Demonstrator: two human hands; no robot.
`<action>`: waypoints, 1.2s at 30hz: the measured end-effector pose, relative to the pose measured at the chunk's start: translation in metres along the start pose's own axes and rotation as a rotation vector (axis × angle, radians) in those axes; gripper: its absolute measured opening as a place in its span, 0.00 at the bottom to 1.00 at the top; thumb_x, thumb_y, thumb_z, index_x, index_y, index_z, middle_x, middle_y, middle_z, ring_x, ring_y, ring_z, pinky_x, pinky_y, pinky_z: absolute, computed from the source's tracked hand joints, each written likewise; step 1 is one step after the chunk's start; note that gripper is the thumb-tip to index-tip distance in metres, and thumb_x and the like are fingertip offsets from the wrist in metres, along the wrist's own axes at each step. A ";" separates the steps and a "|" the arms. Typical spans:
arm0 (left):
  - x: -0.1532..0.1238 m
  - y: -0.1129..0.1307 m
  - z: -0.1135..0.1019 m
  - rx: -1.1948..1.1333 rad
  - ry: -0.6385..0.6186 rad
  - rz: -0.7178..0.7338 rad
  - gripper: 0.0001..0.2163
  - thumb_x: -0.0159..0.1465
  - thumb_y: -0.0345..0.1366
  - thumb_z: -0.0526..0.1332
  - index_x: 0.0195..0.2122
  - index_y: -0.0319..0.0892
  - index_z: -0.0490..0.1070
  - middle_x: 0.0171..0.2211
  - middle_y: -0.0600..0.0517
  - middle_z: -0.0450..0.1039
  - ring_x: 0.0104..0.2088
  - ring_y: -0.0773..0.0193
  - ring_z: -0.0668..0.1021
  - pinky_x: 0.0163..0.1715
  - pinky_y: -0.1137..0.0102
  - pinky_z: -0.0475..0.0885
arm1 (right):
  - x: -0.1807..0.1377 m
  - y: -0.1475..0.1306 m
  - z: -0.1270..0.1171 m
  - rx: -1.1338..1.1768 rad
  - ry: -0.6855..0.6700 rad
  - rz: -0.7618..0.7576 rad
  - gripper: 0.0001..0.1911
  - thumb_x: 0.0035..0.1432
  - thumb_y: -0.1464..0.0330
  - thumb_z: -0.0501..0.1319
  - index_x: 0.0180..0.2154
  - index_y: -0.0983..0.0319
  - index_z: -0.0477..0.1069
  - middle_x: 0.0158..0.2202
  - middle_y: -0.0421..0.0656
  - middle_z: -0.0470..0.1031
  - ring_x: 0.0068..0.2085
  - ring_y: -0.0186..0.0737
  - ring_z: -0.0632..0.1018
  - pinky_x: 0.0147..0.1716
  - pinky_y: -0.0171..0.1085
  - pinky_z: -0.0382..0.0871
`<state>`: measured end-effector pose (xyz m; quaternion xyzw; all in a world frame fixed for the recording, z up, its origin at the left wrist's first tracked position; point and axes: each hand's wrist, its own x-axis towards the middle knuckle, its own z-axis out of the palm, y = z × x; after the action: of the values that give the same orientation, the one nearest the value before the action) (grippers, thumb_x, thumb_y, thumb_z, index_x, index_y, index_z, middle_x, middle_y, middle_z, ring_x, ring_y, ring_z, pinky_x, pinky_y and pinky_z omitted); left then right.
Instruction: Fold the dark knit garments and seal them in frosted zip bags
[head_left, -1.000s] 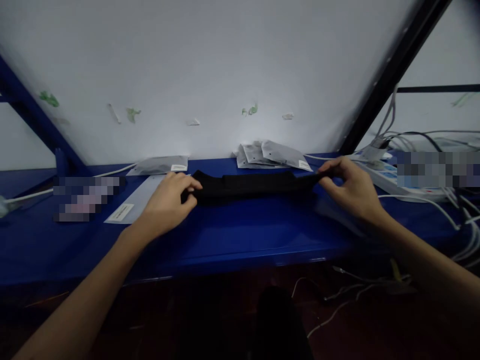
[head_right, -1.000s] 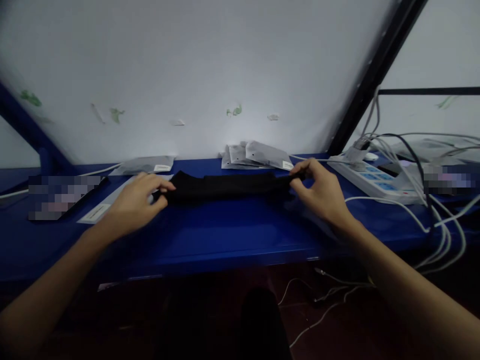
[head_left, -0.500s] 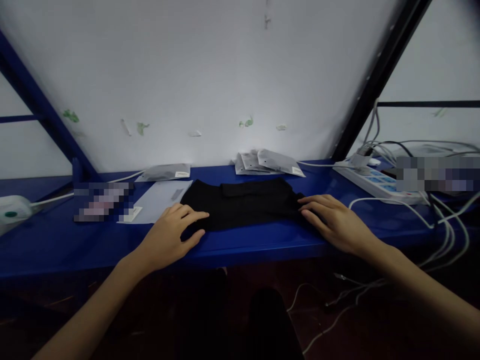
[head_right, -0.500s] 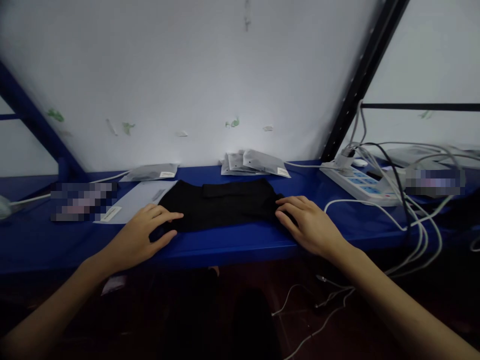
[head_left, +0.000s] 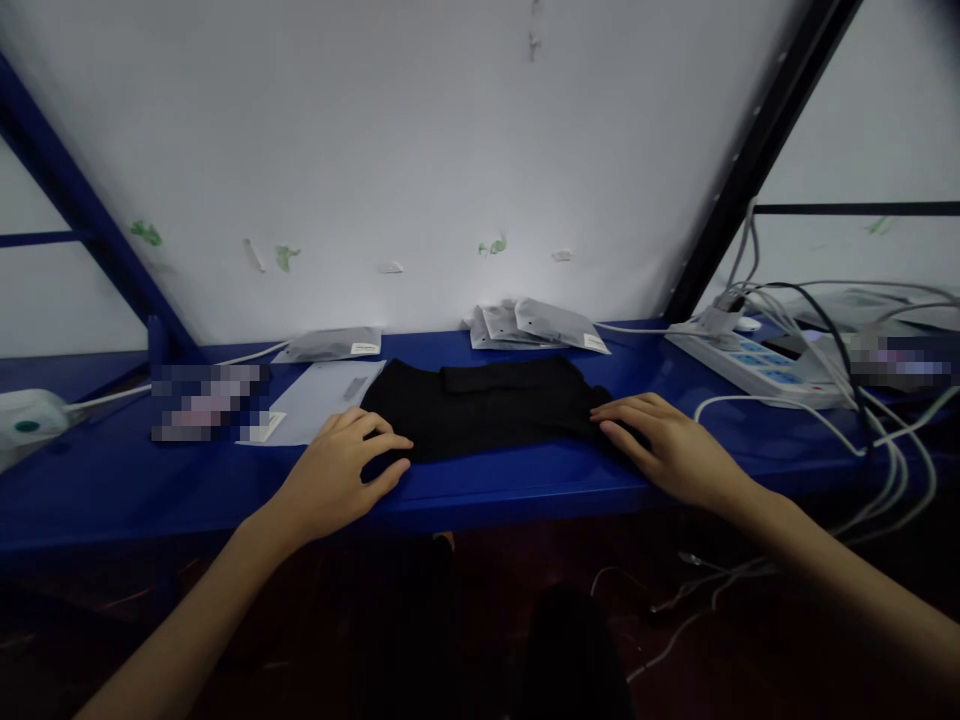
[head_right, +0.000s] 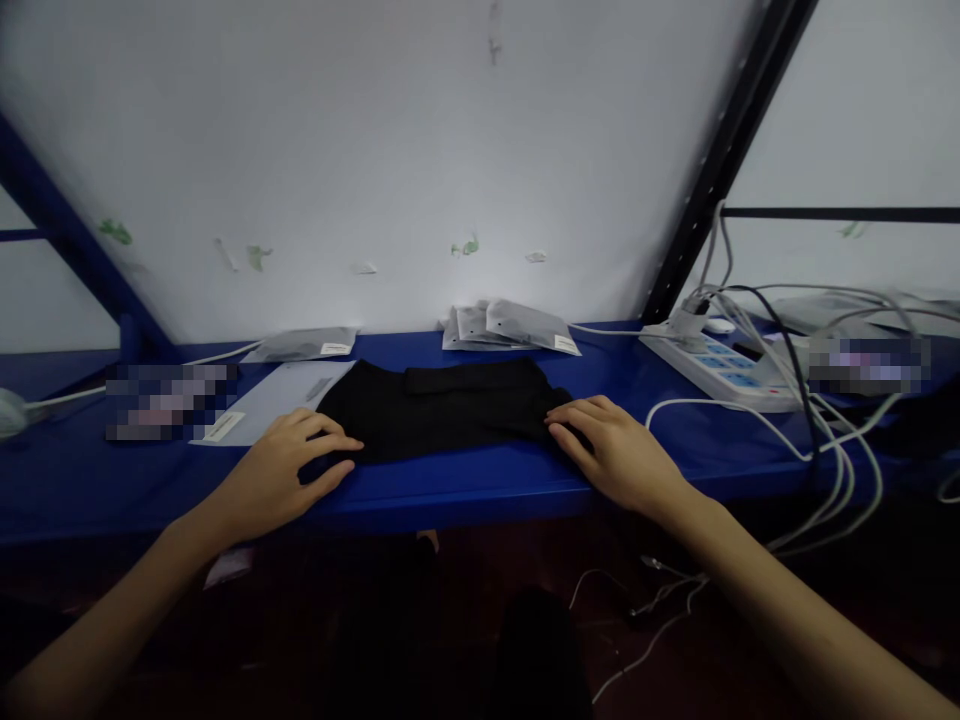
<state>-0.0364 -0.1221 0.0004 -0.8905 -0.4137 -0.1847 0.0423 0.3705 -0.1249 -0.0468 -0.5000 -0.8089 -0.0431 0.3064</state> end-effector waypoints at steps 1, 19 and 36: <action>0.000 0.000 0.000 0.007 -0.002 0.000 0.11 0.68 0.42 0.57 0.46 0.50 0.78 0.43 0.50 0.75 0.47 0.55 0.73 0.51 0.54 0.68 | 0.000 0.000 0.000 -0.001 -0.002 0.005 0.15 0.67 0.59 0.54 0.46 0.55 0.76 0.47 0.44 0.80 0.51 0.50 0.76 0.52 0.53 0.72; -0.001 0.002 0.000 -0.001 0.026 -0.017 0.10 0.67 0.42 0.57 0.41 0.47 0.76 0.40 0.50 0.75 0.45 0.54 0.74 0.49 0.55 0.68 | -0.001 -0.001 0.000 -0.015 0.012 0.041 0.12 0.67 0.59 0.53 0.38 0.55 0.73 0.45 0.44 0.79 0.48 0.49 0.77 0.49 0.51 0.73; -0.001 0.003 0.001 0.019 0.037 -0.010 0.08 0.67 0.42 0.57 0.34 0.45 0.70 0.36 0.51 0.74 0.41 0.56 0.73 0.46 0.58 0.66 | -0.002 0.000 -0.002 -0.007 0.015 -0.010 0.14 0.66 0.61 0.55 0.29 0.57 0.68 0.43 0.44 0.79 0.45 0.47 0.76 0.45 0.48 0.71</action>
<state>-0.0347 -0.1246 -0.0005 -0.8844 -0.4191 -0.1972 0.0576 0.3718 -0.1273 -0.0466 -0.4966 -0.8089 -0.0512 0.3105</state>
